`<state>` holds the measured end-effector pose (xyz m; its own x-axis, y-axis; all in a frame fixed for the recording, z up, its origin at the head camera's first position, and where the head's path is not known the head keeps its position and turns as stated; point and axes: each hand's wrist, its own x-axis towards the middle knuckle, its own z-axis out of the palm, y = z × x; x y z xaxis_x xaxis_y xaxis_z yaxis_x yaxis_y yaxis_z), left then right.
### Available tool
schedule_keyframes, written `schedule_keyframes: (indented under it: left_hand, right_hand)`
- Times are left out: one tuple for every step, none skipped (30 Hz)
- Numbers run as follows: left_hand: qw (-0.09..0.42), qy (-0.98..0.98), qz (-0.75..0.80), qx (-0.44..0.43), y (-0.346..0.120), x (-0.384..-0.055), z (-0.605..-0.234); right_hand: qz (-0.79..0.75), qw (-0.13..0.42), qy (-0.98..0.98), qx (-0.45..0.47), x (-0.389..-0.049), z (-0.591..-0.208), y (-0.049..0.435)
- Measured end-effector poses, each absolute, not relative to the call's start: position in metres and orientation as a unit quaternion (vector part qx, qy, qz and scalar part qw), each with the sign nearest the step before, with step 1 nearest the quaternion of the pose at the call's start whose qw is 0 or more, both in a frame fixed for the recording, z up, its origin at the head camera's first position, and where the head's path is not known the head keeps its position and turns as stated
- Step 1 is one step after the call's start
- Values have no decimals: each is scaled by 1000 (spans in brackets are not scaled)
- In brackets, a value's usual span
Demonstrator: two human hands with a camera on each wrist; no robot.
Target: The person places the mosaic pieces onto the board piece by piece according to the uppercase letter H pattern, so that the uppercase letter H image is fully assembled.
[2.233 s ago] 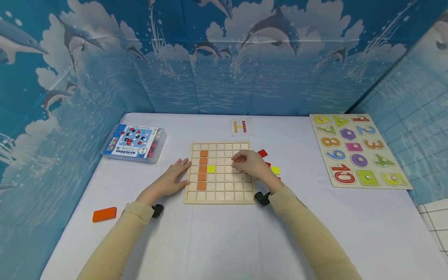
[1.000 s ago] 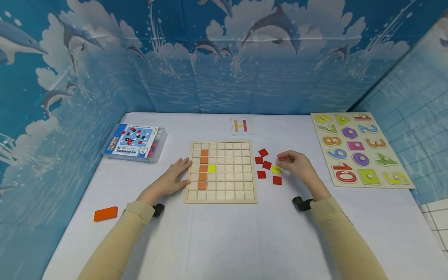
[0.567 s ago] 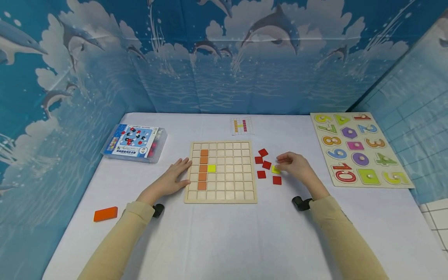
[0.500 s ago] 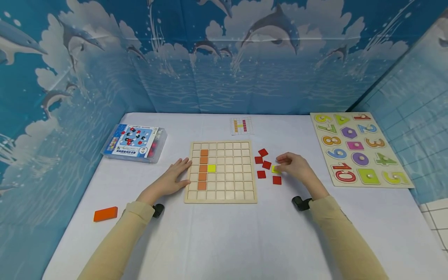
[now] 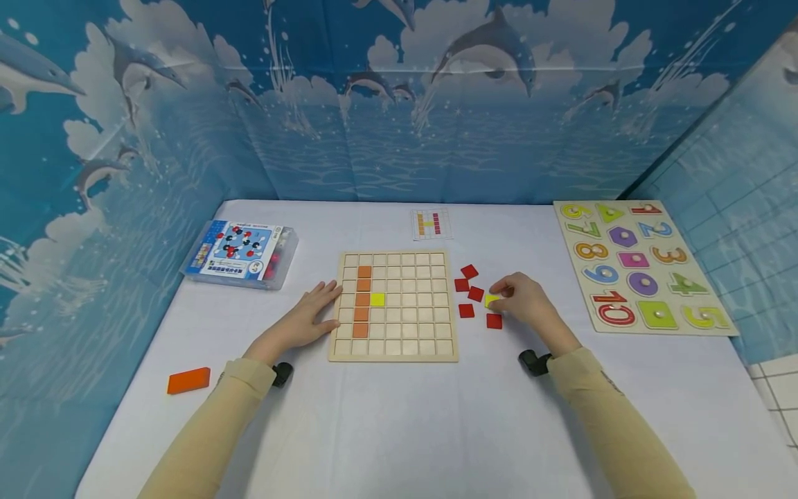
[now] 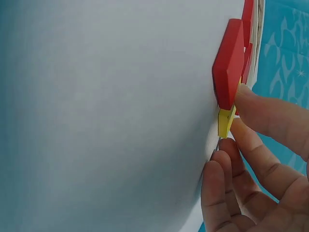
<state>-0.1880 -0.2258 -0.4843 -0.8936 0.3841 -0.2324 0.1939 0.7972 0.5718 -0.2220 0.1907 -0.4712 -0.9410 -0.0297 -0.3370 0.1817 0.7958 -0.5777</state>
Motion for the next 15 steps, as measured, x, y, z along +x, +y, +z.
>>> schedule_keyframes:
  left_hand:
    - [171,932,279,155,-226,-188,-484]
    - [171,933,278,154,-226,-188,-484]
    - [171,933,278,153,-226,-188,-484]
    - [172,933,277,152,-226,-188,-484]
    - [173,933,276,152,-226,-188,-484]
    - [174,933,275,151,-225,-188,-484]
    - [175,933,276,150,-225,-188,-484]
    - [176,933,276,149,-225,-188,-484]
    - [177,933,276,148,-225,-188,-484]
    - [178,933,275,148,-225,-188,-483]
    - [178,933,275,147,-224,-188,-483]
    - [178,933,275,146,-224,-188,-483]
    - [179,933,275,146,-224,-188,-483]
    - [179,933,274,146,-224,-188,-483]
    - [179,933,274,147,-224,-188,-484]
  right_hand:
    - [-312,165,935,37,-222,-471,190]
    - [-306,162,937,33,-222,-471,189]
    - [-301,160,940,28,-222,-471,189]
    - [-295,157,942,24,-222,-471,188]
    - [-291,156,944,20,-222,-470,188]
    - [-288,155,945,17,-222,-470,188]
    - [-284,154,946,15,-222,-469,187]
    - [-281,154,947,14,-222,-469,187]
    - [-280,154,947,13,-221,-469,187]
    - [-281,156,947,14,-221,-469,187]
    - [-282,157,946,15,-221,-469,187]
    - [-285,159,945,17,-221,-469,187]
    - [-287,161,944,18,-221,-469,187]
    - [-291,163,943,20,-220,-469,187]
    - [-295,164,941,23,-220,-469,188]
